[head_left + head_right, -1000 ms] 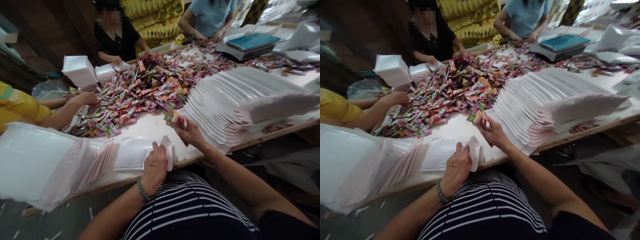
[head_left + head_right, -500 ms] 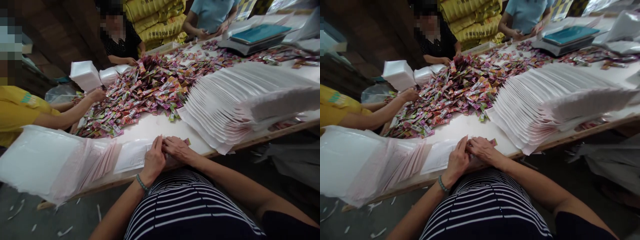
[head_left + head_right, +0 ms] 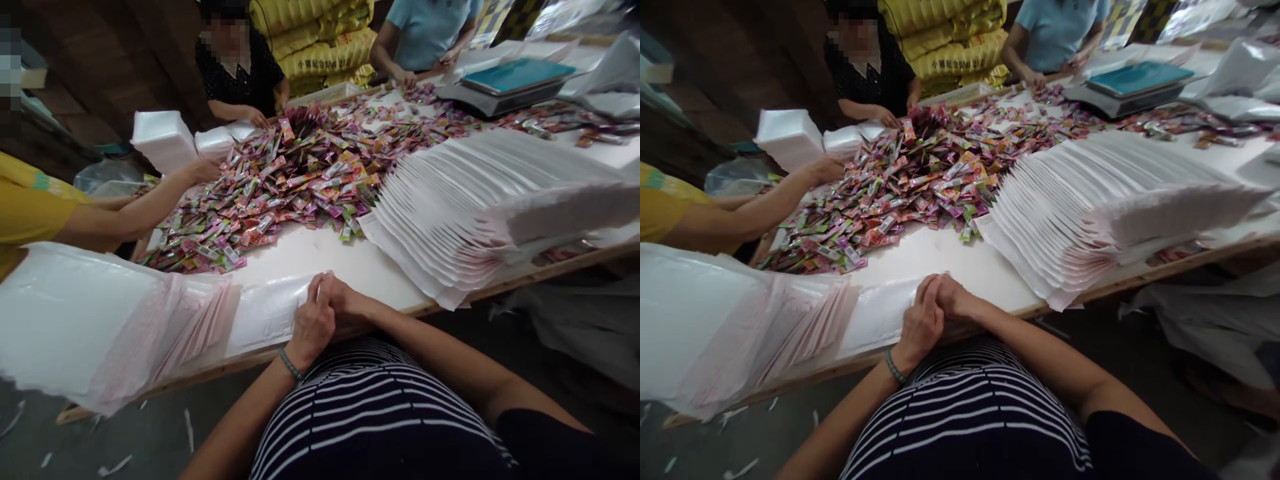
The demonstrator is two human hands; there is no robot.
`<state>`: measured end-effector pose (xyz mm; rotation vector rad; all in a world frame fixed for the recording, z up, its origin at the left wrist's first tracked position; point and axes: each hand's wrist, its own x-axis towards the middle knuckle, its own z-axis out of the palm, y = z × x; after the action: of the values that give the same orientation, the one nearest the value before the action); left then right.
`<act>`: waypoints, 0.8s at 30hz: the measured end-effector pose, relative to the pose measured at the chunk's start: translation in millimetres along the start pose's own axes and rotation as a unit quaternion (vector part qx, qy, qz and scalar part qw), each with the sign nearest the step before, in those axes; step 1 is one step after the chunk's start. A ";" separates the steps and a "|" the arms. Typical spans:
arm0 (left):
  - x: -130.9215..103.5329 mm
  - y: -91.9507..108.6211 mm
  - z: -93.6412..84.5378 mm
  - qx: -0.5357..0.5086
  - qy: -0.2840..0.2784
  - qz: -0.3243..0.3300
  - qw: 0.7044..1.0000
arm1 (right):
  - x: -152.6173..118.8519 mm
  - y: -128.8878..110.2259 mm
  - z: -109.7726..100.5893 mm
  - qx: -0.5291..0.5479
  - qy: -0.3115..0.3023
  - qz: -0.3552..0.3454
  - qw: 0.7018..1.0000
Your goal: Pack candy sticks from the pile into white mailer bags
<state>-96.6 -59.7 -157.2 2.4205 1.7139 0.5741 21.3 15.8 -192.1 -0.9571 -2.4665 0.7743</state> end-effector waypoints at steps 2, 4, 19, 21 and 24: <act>-6.2 1.2 -7.6 0.033 0.015 -0.022 0.999 | -9.6 -3.7 -16.4 0.061 -0.030 -0.039 0.997; -11.7 1.5 -14.9 0.055 -0.001 -0.027 0.998 | -26.2 -3.7 -34.7 0.117 -0.048 -0.060 0.990; 17.1 0.8 -13.8 -0.117 0.112 0.064 0.985 | -17.0 -9.2 -23.1 0.101 0.185 -0.047 0.977; 32.8 4.5 -31.7 -0.169 0.203 0.036 0.964 | -11.7 -25.8 -64.4 0.101 0.256 -0.080 0.958; 56.2 13.8 -70.5 -0.306 0.297 -0.090 0.900 | -14.9 -60.3 -124.3 0.040 0.373 -0.128 0.918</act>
<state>-94.5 -20.7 -74.8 1.7090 1.5569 1.6562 67.0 12.2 -60.9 -0.6995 -1.8147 0.3242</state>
